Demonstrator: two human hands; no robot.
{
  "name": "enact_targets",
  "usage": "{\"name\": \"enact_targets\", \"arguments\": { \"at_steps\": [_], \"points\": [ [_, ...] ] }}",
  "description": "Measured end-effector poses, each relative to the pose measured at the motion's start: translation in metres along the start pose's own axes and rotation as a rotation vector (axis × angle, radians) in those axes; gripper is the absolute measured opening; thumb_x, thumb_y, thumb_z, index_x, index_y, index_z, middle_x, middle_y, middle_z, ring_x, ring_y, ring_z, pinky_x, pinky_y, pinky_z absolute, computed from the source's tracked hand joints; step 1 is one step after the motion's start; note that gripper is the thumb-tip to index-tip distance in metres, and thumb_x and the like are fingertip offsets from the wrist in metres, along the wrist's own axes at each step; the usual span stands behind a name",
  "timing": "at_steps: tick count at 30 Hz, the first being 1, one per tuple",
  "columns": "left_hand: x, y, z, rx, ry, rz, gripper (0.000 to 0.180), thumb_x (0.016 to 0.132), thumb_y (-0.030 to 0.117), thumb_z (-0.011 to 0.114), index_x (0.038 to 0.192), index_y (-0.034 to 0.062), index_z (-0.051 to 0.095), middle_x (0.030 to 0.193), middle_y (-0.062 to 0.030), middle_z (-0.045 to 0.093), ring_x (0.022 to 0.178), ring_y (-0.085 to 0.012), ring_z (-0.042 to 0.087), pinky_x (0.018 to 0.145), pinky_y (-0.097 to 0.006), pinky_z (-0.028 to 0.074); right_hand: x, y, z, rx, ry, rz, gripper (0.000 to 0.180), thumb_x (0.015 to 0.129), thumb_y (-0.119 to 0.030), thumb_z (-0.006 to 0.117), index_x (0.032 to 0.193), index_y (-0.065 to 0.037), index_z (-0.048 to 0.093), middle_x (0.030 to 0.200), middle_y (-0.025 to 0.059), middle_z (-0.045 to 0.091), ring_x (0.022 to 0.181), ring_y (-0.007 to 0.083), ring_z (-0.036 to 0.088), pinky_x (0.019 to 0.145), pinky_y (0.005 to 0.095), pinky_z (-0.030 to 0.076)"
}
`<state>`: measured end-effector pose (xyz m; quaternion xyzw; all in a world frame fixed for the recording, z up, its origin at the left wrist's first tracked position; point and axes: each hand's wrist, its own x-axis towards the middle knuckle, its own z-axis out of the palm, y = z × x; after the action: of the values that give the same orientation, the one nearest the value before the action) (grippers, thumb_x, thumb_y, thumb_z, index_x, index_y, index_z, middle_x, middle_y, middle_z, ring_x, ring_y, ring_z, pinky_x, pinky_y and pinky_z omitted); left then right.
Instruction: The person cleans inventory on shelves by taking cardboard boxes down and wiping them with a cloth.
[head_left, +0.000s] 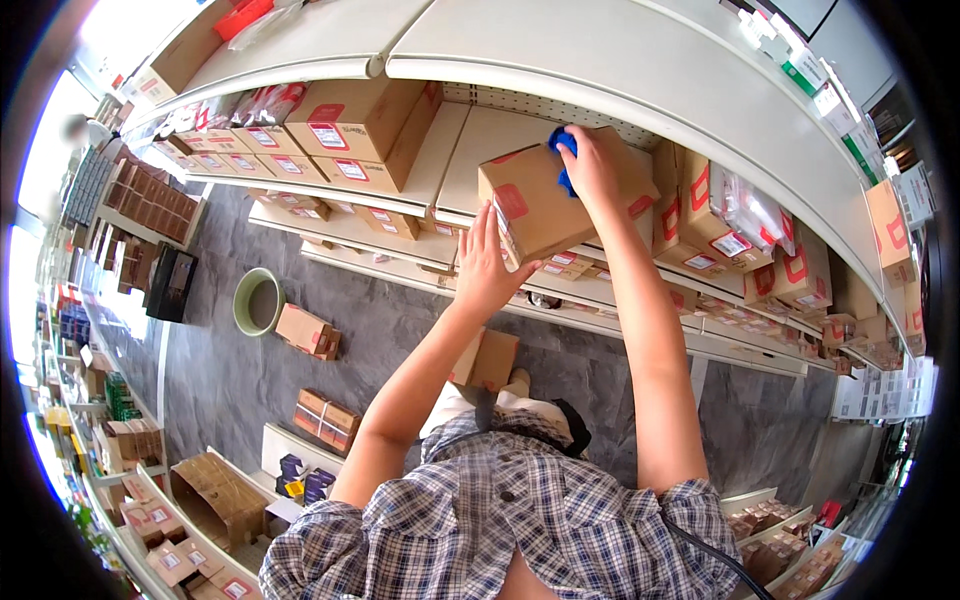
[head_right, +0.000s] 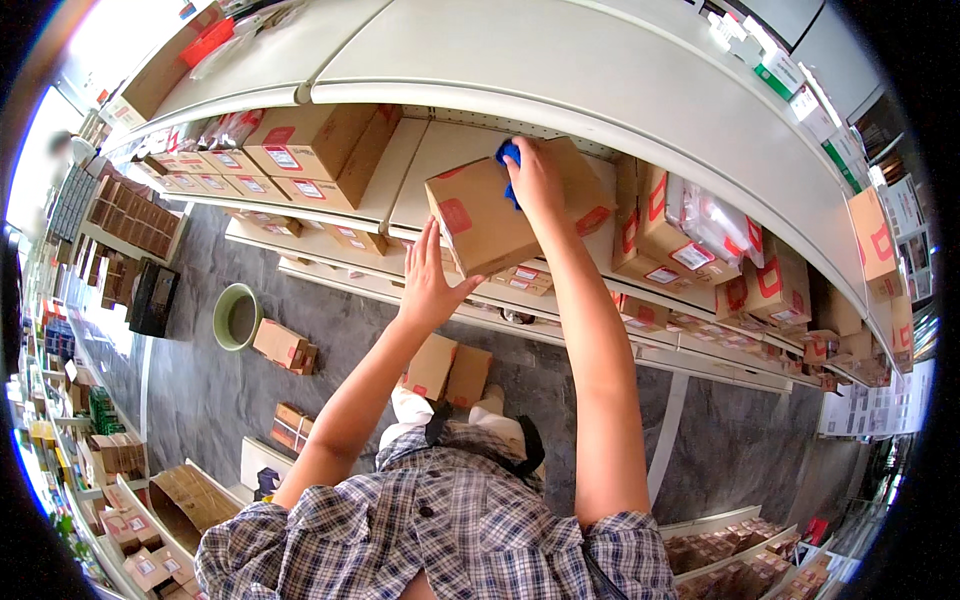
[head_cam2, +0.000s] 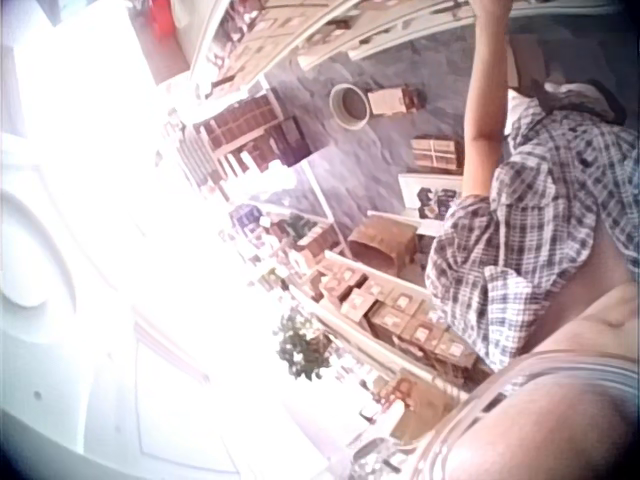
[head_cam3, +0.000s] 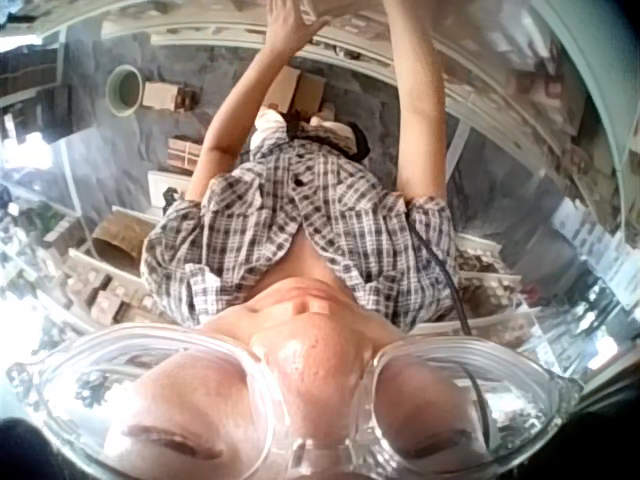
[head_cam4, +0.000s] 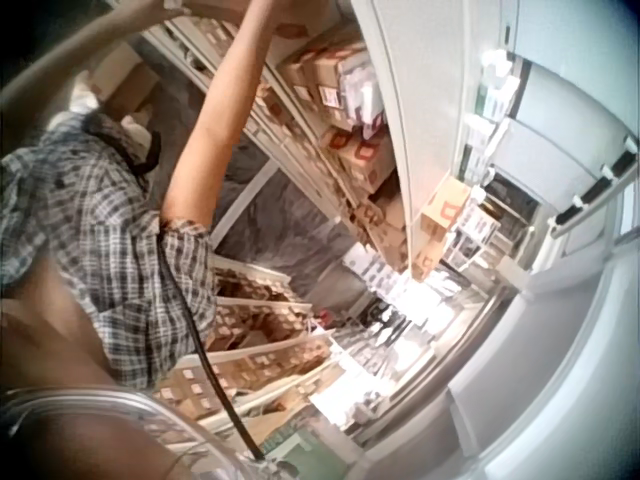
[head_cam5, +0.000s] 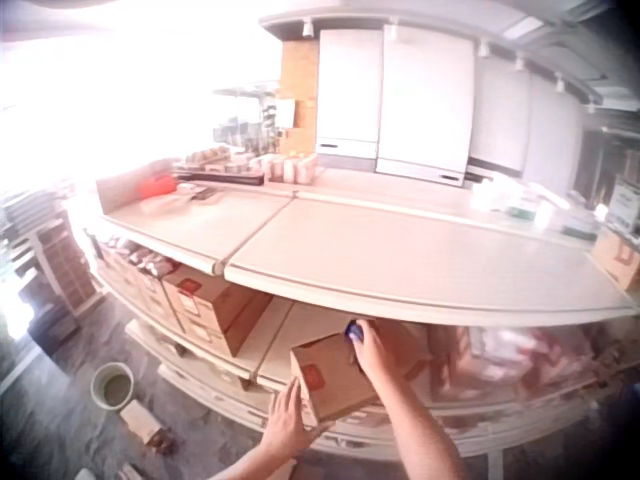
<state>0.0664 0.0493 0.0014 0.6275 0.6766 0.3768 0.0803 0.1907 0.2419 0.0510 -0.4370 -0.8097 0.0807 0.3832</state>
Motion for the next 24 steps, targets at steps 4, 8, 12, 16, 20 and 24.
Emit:
{"name": "enact_targets", "arguments": {
  "at_steps": [4, 8, 12, 16, 20, 24],
  "points": [
    [0.000, -0.008, 0.009, -0.009, -0.027, -0.025, 0.100, 0.070, 0.036, 0.078, 0.143, 0.0013, 0.019, 0.146, -0.0181, 0.026, 0.134, -0.0337, 0.028, 0.108, -0.052, 0.023, -0.003, -0.006, 0.015, -0.087, -0.192, 0.105, 0.029, 0.087, -0.016, 0.055, 0.113, -0.003, 0.057, 0.101, 0.0232, 0.063, 0.089, 0.0377, 0.062, 0.080, 0.0443, 0.048],
    [0.000, -0.013, 0.017, -0.096, 0.025, -0.016, 0.094, 0.069, 0.033, 0.079, 0.140, -0.0001, 0.027, 0.144, -0.0169, 0.033, 0.131, -0.0328, 0.034, 0.108, -0.048, 0.026, -0.012, -0.020, 0.022, 0.025, -0.201, 0.001, 0.031, 0.088, -0.015, 0.053, 0.116, -0.002, 0.055, 0.104, 0.0223, 0.062, 0.094, 0.0380, 0.061, 0.082, 0.0448, 0.048],
    [0.003, -0.013, 0.019, -0.125, 0.030, -0.018, 0.092, 0.068, 0.032, 0.079, 0.139, -0.0009, 0.030, 0.142, -0.0175, 0.036, 0.130, -0.0331, 0.036, 0.107, -0.047, 0.027, -0.010, -0.038, 0.032, 0.159, -0.381, -0.180, 0.034, 0.090, -0.010, 0.049, 0.124, -0.004, 0.052, 0.126, 0.0172, 0.053, 0.112, 0.0341, 0.054, 0.093, 0.0407, 0.044],
    [0.005, -0.011, 0.018, -0.068, 0.056, -0.004, 0.095, 0.066, 0.039, 0.079, 0.139, 0.0027, 0.031, 0.142, -0.0141, 0.038, 0.130, -0.0301, 0.038, 0.106, -0.052, 0.027, -0.030, -0.036, 0.024, 0.258, -0.509, -0.248, 0.037, 0.090, -0.008, 0.050, 0.128, -0.006, 0.050, 0.130, 0.0134, 0.051, 0.118, 0.0311, 0.050, 0.097, 0.0389, 0.043],
    [0.003, -0.014, 0.013, -0.107, 0.070, -0.066, 0.090, 0.062, 0.035, 0.083, 0.132, -0.0006, 0.041, 0.135, -0.0190, 0.043, 0.126, -0.0342, 0.041, 0.104, -0.045, 0.033, -0.070, -0.050, -0.011, 0.242, -0.611, -0.359, 0.038, 0.089, -0.004, 0.051, 0.127, -0.005, 0.051, 0.132, 0.0135, 0.050, 0.120, 0.0284, 0.050, 0.098, 0.0359, 0.043],
    [0.003, -0.015, 0.018, -0.159, 0.078, -0.058, 0.090, 0.062, 0.032, 0.083, 0.134, 0.0005, 0.039, 0.136, -0.0196, 0.043, 0.126, -0.0348, 0.040, 0.103, -0.044, 0.034, -0.060, -0.047, -0.003, 0.305, -0.622, -0.282, 0.038, 0.088, -0.002, 0.051, 0.126, -0.004, 0.052, 0.131, 0.0143, 0.051, 0.120, 0.0288, 0.050, 0.099, 0.0348, 0.043]
  ]
}}
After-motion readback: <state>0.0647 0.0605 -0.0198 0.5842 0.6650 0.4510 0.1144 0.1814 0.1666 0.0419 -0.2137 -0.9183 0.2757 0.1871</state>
